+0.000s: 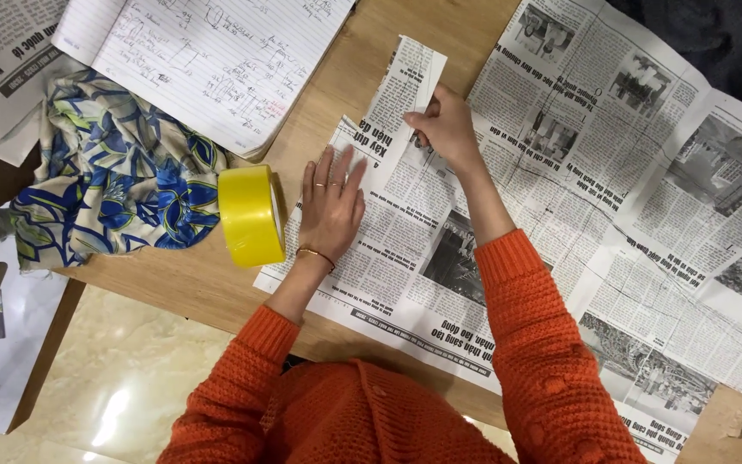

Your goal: Cutting newspaper sheets with scissors and joining them using yellow adhesive tape on a work table.

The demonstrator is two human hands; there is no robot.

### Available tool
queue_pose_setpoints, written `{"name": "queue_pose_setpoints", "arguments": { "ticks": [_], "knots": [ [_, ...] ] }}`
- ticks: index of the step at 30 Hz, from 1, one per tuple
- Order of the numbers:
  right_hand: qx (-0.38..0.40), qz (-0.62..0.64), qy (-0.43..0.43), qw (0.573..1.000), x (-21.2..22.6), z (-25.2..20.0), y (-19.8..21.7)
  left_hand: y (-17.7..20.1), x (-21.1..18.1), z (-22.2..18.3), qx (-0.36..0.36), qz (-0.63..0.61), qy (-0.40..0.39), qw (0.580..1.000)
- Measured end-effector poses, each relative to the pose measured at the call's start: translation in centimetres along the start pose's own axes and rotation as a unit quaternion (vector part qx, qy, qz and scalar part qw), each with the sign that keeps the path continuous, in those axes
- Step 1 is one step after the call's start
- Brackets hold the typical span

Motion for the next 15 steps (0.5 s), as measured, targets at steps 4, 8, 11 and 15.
{"name": "queue_pose_setpoints", "arguments": {
  "ticks": [4, 8, 11, 15],
  "knots": [
    [-0.040, -0.082, 0.048, 0.995, -0.3, -0.1, 0.4, 1.0, -0.6, 0.2, -0.024, -0.001, -0.030, 0.999],
    [-0.140, -0.091, 0.110, 0.980, 0.8, -2.2, 1.1, 1.1, -0.6, 0.2, -0.008, 0.005, -0.023, 1.000],
    [-0.183, -0.135, 0.125, 0.966, 1.9, -5.2, 0.5, -0.7, -0.1, -0.1, -0.010, 0.024, -0.012, 1.000],
    [-0.176, -0.254, 0.197, 0.931, -1.5, -8.2, -1.4, -1.4, 0.2, -0.3, -0.022, 0.045, -0.006, 0.999]
  ]
}}
Point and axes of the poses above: each hand's wrist, its own z-axis towards the middle knuckle, its own y-axis out of the back of the hand, x = y × z, the point moved 5 cm from there along z, towards the middle knuckle, and after that the axes turned 3 degrees about z, right-handed, at the moved point
